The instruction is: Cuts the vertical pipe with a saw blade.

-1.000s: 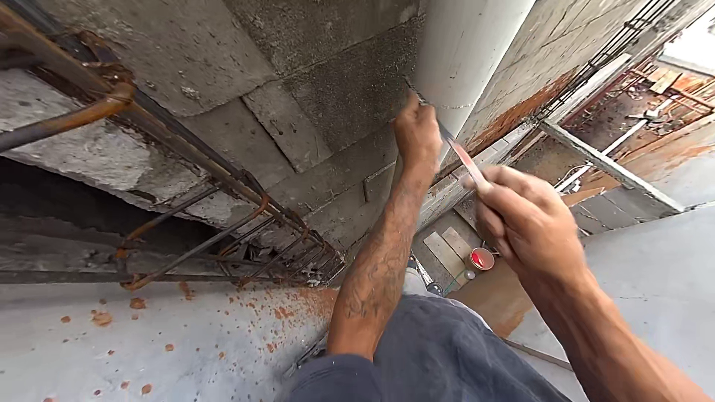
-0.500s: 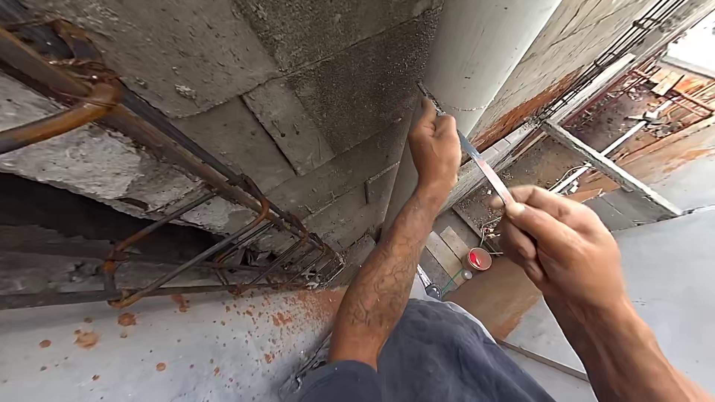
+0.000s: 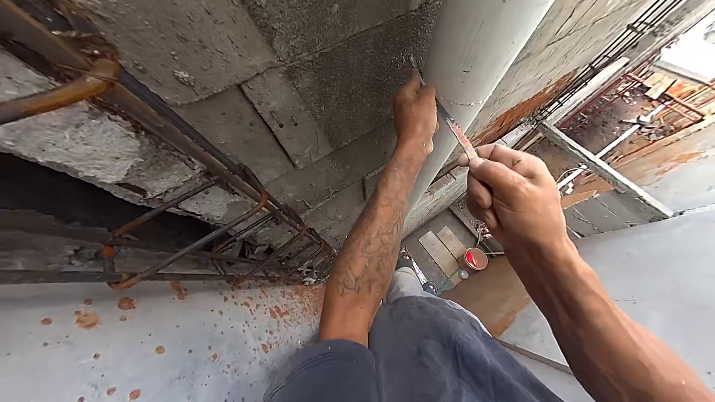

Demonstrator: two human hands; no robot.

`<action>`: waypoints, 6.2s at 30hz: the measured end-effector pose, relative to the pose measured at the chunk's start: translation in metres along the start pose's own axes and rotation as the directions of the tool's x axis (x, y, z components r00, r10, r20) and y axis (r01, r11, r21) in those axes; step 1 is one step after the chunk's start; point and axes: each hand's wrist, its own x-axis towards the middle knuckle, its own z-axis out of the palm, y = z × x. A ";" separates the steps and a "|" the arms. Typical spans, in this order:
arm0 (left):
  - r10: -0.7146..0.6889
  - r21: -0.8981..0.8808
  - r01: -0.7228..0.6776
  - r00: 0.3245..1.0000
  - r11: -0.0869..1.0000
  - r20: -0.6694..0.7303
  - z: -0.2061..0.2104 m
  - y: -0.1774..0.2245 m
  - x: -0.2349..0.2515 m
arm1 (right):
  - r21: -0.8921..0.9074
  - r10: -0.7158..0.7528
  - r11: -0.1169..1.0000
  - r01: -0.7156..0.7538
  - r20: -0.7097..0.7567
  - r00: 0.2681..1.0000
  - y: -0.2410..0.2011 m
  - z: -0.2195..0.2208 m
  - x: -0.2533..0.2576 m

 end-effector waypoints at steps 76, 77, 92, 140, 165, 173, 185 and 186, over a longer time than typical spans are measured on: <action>-0.109 -0.027 0.113 0.986 0.993 0.123 -0.024 0.011 -0.022 | -0.018 -0.013 1.000 0.012 -0.080 0.997 0.006 0.050 -0.039; -0.094 -0.052 0.101 0.988 0.994 0.121 -0.023 0.007 -0.033 | 0.006 -0.013 1.000 0.013 -0.087 0.996 0.011 0.045 -0.049; -0.031 0.019 0.030 0.996 0.999 0.081 -0.012 0.004 -0.016 | 0.044 -0.018 0.999 0.021 -0.081 0.997 0.016 0.028 -0.027; 0.265 0.020 -0.269 0.958 0.963 0.107 -0.020 -0.010 -0.002 | 0.231 0.246 0.923 -0.309 0.265 0.932 0.002 0.002 0.023; 0.326 0.559 -0.492 0.868 0.667 0.376 -0.019 -0.077 -0.126 | -0.640 -0.359 0.760 0.115 -0.267 0.894 0.171 -0.077 -0.111; 0.641 0.600 -0.670 0.700 0.437 0.315 -0.001 0.065 -0.031 | -0.472 -0.060 0.865 -0.169 -0.431 0.901 0.260 -0.180 -0.194; 0.795 0.587 -0.774 0.502 0.238 0.341 0.065 0.155 0.047 | 0.085 0.419 0.891 -0.446 -0.530 0.737 0.274 -0.214 -0.162; 0.793 0.591 -0.773 0.501 0.231 0.346 0.062 0.158 0.049 | 0.070 0.385 0.909 -0.410 -0.517 0.765 0.273 -0.209 -0.156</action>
